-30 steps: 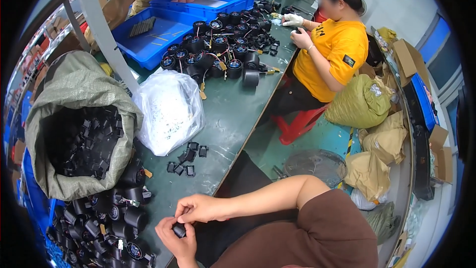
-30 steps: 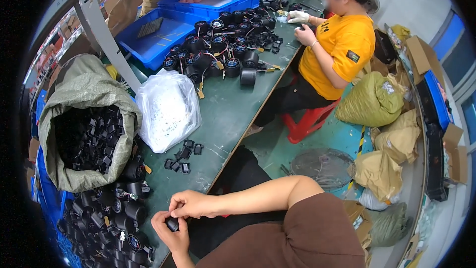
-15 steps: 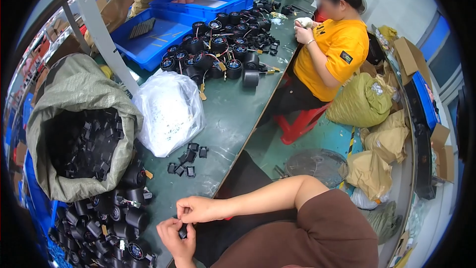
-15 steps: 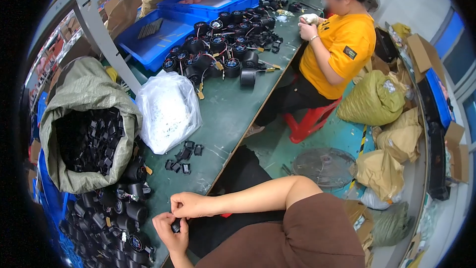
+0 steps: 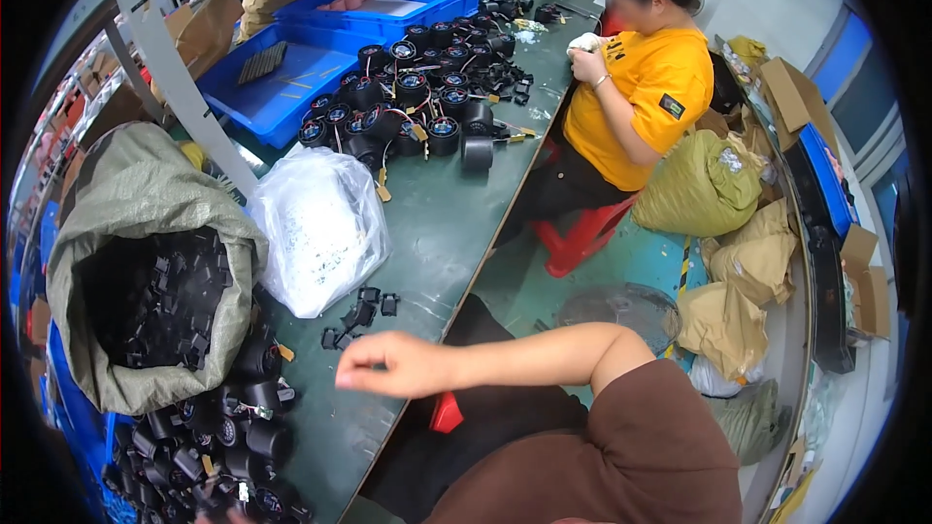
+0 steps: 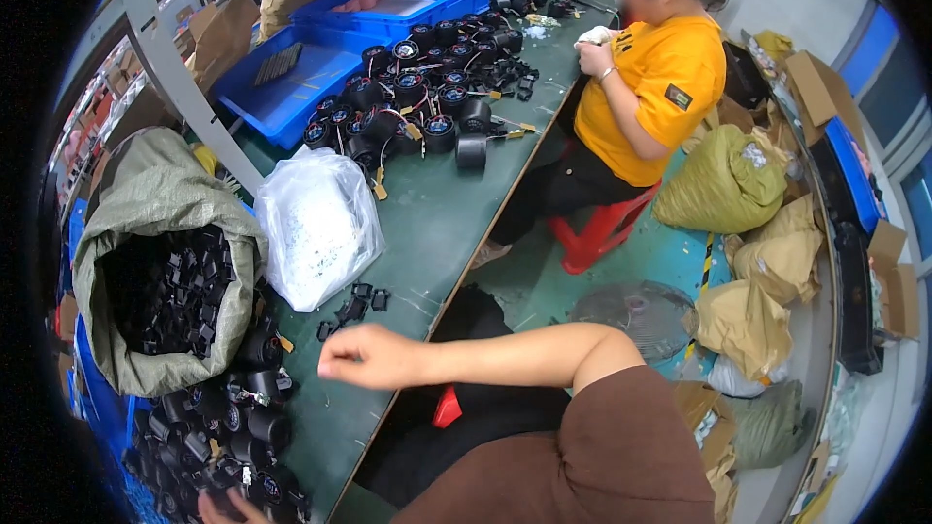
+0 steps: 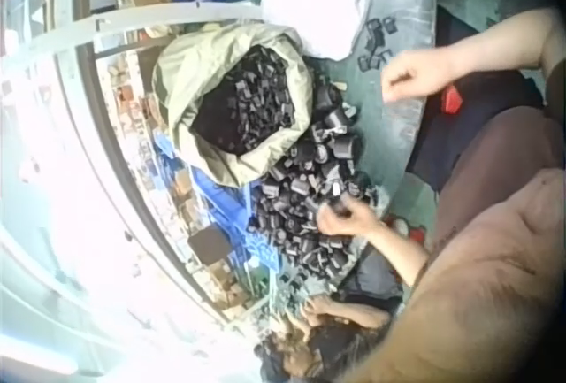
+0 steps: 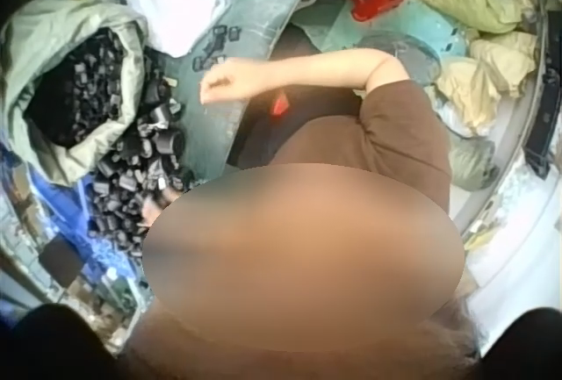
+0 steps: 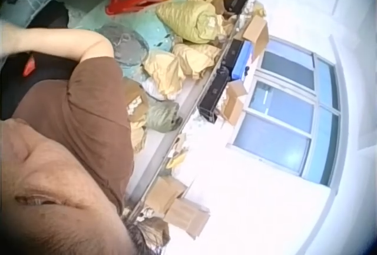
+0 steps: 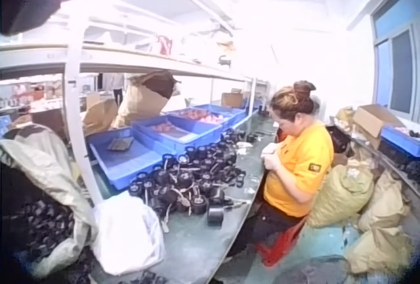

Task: The person assembles small black electronic components and plastic covers by hand on a production line.

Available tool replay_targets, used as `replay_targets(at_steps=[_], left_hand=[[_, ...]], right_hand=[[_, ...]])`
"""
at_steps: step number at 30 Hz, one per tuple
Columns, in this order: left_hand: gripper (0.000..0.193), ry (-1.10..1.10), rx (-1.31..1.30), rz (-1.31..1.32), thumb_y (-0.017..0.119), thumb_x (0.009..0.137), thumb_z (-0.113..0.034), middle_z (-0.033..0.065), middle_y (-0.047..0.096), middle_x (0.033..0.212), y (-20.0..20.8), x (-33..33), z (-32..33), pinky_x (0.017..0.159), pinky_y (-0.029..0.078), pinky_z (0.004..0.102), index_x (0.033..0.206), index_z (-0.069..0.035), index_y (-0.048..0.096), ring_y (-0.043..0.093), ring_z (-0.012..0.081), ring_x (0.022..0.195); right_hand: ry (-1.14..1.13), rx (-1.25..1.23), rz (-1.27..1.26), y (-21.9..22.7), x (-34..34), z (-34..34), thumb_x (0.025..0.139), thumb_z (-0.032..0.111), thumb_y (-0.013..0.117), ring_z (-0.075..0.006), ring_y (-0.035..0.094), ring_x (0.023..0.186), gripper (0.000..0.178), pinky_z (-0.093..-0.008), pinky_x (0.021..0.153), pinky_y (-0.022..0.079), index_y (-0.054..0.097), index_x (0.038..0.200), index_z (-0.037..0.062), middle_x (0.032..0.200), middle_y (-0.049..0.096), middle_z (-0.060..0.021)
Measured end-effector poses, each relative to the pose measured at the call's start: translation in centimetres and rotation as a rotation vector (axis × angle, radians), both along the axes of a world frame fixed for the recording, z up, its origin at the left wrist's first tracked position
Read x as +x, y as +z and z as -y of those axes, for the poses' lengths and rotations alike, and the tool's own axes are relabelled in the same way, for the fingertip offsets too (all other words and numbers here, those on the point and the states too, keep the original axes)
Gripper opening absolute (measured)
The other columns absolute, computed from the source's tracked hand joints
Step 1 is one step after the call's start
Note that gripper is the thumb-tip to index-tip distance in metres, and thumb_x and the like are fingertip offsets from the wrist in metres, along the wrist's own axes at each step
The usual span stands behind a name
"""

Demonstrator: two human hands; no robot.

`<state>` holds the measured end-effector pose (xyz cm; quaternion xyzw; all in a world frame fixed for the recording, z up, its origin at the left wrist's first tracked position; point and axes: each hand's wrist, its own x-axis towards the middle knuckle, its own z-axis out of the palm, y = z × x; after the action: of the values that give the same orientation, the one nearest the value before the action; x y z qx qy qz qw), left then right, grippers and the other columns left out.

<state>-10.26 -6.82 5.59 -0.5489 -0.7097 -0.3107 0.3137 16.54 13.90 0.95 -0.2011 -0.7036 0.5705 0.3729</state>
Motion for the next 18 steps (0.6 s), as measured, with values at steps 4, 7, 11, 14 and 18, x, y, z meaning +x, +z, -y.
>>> replay_targets(at_steps=[4, 7, 11, 14, 18], left_hand=[[0.048, 0.332, 0.009, -0.077, 0.068, 0.092, -0.046, 0.0166, 0.063, 0.107, 0.8, -10.5, 3.2, 0.09, 0.045, 0.0469, 0.114, -0.003, 0.065, 0.058, 0.0359, 0.099], [0.049, 0.436, 0.015, -0.106, 0.065, 0.092, -0.05, 0.0165, 0.063, 0.103, -0.6, -18.1, 5.1, 0.079, 0.048, 0.0493, 0.111, -0.005, 0.065, 0.059, 0.0382, 0.091], [0.067, 0.636, -0.144, -0.281, 0.065, 0.086, -0.064, 0.0208, 0.062, 0.104, -3.6, -32.0, 7.5, 0.076, 0.049, 0.0517, 0.119, -0.006, 0.06, 0.059, 0.0407, 0.089], [0.063, 0.573, -0.312, -0.195, 0.063, 0.088, -0.056, 0.0223, 0.054, 0.118, -5.1, -39.3, 6.8, 0.085, 0.045, 0.0514, 0.127, -0.008, 0.055, 0.053, 0.0423, 0.102], [0.062, 0.493, -0.632, -0.031, 0.061, 0.092, -0.041, 0.0255, 0.04, 0.144, -2.6, -44.0, 9.4, 0.104, 0.039, 0.0508, 0.144, -0.012, 0.045, 0.041, 0.0454, 0.128]], right_hand=[[-0.074, -0.224, 0.055, 2.1, 2.7, -2.3, 0.096, 0.02, 0.063, -0.0031, 0.05, 0.072, 0.019, -0.0239, 0.065, 0.043, 0.066, 0.095, 0.0011, 0.076, 0.06, 0.0035], [-0.1, -0.098, 0.125, 1.8, 3.9, -3.0, 0.097, 0.022, 0.063, -0.0052, 0.055, 0.073, 0.022, -0.0254, 0.066, 0.046, 0.066, 0.095, 0.0006, 0.078, 0.064, 0.0002], [-0.135, -0.139, 0.108, 1.5, 4.6, -3.3, 0.096, 0.021, 0.063, -0.0051, 0.055, 0.075, 0.02, -0.0257, 0.068, 0.046, 0.066, 0.095, 0.0008, 0.081, 0.066, 0.0009], [-0.176, -0.065, 0.179, 1.3, 5.2, -5.0, 0.095, 0.021, 0.064, -0.0082, 0.059, 0.08, 0.02, -0.0277, 0.075, 0.048, 0.066, 0.093, 0.0014, 0.084, 0.067, -0.002], [-0.572, 0.476, 0.165, 0.4, 6.2, -11.1, 0.087, 0.015, 0.066, -0.0288, 0.065, 0.088, 0.012, -0.0385, 0.08, 0.051, 0.068, 0.09, 0.0038, 0.09, 0.066, -0.013]])
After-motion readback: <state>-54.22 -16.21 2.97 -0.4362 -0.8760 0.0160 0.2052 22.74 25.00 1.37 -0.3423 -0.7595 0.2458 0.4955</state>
